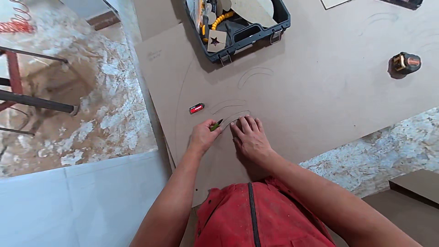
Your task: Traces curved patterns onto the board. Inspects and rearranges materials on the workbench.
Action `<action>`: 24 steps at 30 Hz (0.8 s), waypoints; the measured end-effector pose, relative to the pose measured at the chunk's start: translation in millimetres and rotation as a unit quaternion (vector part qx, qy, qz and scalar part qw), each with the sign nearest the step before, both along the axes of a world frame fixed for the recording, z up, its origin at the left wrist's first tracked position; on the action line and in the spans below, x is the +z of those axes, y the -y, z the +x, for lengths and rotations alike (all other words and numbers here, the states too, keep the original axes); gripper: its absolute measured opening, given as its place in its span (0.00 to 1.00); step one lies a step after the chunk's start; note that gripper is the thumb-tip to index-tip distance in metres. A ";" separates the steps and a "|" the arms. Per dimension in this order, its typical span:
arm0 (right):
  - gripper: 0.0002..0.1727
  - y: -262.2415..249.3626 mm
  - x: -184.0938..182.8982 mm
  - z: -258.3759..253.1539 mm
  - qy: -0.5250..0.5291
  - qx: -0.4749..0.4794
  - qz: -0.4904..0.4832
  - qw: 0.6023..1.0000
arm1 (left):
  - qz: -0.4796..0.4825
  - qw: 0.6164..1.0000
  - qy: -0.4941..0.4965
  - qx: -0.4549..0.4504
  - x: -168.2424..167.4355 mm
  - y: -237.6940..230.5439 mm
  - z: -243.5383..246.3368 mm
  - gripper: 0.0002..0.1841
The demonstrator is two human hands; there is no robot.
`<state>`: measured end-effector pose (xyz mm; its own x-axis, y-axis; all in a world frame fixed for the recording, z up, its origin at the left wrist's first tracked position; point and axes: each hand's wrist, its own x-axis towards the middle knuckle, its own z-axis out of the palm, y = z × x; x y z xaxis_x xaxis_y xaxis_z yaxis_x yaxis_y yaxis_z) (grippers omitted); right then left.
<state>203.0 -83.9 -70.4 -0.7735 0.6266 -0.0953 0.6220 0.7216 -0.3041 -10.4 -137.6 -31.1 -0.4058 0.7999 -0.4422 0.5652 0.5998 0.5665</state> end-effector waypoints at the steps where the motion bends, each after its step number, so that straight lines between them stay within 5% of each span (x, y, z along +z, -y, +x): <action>1: 0.31 -0.1 0.7 -0.4 0.006 -0.001 -0.005 1.000 | 0.002 1.000 -0.008 -0.012 0.3 0.7 1.3 0.13; 24: 0.33 -2.4 37.3 -21.5 0.092 -0.004 -0.068 0.993 | -0.001 0.999 -0.015 -0.040 -1.8 -1.0 -2.8 0.10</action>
